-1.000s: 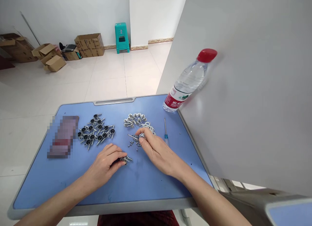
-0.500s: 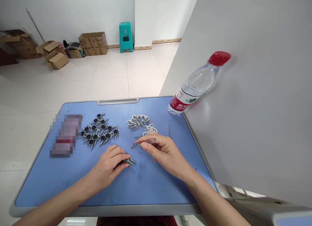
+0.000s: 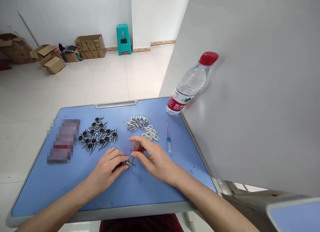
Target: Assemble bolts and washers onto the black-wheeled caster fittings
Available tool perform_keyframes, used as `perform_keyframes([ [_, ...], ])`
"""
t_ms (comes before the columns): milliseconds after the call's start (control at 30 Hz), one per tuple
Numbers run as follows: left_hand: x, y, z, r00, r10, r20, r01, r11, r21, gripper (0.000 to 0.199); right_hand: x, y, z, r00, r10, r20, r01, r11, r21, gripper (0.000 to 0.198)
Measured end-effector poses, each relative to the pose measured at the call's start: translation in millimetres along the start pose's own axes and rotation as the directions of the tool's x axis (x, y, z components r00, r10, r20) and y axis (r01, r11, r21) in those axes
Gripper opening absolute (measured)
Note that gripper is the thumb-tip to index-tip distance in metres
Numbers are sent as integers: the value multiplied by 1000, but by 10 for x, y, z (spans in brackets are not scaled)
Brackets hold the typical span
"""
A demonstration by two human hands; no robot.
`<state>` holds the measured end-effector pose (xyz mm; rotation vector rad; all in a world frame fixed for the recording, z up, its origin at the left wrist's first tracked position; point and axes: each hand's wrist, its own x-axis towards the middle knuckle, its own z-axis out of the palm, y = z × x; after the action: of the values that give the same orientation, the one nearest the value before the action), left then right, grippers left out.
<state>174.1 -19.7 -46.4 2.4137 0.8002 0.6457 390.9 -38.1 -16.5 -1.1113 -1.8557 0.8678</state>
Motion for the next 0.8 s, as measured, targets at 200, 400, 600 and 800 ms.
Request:
perform_keyframes([
  [200,4,-1,-4,1000,5,-2,-5,1000,2,16,5,4,54,987,-154,-50,150,985,-81,37],
  [400,17,7,-19,1000,-16,17,16,1000,25,16,10,-25,61,986,-169,-2,168,981,-97,34],
  [600,11,4,-17,999,-20,25,20,1000,17,13,11,-37,55,983,-181,22,183,978,-98,32],
  [800,14,13,-23,999,-22,29,22,1000,18,16,21,-26,80,965,-260,24,260,951,-166,28],
])
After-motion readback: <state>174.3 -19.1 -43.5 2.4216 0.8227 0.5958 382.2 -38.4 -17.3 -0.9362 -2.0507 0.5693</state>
